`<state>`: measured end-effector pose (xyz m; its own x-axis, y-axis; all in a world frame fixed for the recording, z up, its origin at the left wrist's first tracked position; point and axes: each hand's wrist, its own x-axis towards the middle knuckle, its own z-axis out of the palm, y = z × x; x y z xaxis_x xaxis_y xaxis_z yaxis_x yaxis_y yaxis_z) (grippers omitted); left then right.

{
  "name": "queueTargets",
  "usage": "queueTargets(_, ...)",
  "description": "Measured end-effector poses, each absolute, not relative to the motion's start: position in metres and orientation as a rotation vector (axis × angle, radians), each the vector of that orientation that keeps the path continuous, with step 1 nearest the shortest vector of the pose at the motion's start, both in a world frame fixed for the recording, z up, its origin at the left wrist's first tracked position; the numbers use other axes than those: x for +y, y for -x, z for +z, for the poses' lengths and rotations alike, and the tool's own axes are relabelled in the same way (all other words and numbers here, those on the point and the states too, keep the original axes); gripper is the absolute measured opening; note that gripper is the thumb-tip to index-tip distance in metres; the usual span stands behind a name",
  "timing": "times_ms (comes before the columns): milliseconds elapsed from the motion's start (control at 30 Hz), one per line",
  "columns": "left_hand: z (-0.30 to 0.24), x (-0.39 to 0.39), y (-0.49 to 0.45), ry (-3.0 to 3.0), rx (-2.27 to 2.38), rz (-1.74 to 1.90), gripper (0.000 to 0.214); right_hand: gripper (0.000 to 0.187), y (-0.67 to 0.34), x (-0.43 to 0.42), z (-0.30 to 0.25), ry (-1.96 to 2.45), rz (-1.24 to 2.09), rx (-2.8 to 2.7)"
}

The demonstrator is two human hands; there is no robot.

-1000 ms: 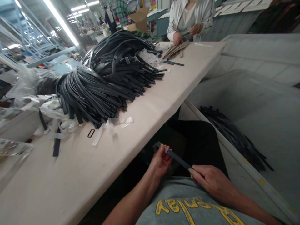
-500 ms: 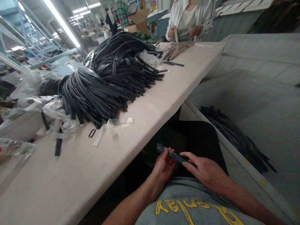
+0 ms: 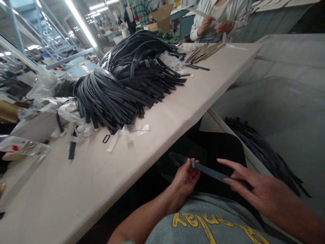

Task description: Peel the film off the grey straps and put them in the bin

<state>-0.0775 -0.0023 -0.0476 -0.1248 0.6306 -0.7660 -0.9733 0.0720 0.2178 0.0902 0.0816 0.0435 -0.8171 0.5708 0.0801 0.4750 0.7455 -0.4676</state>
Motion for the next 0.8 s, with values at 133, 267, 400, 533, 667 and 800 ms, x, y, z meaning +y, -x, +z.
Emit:
queueTargets(133,-0.044,-0.002,0.070,0.458,0.790,1.435,0.019,0.043,-0.082,0.080,0.038,0.852,0.495,-2.755)
queueTargets(267,-0.043,-0.001,0.067,0.443,0.768,1.443,0.019,0.043,-0.050,0.083,0.012,0.995,0.621,-2.856)
queueTargets(400,-0.047,0.001,0.076,0.500,0.856,1.502,0.016,0.043,-0.085,0.090,0.030,0.896,0.669,-2.765)
queueTargets(533,-0.043,0.001,0.072,0.475,0.822,1.441,0.016,0.039,-0.096,0.087,0.039,0.894,0.542,-2.781)
queueTargets(667,-0.042,0.000,0.065,0.432,0.779,1.424,0.016,0.036,-0.053,0.081,0.014,0.943,0.560,-2.875)
queueTargets(800,-0.048,0.001,0.076,0.499,0.842,1.427,0.017,0.034,-0.065,0.080,0.024,0.662,0.714,-2.842)
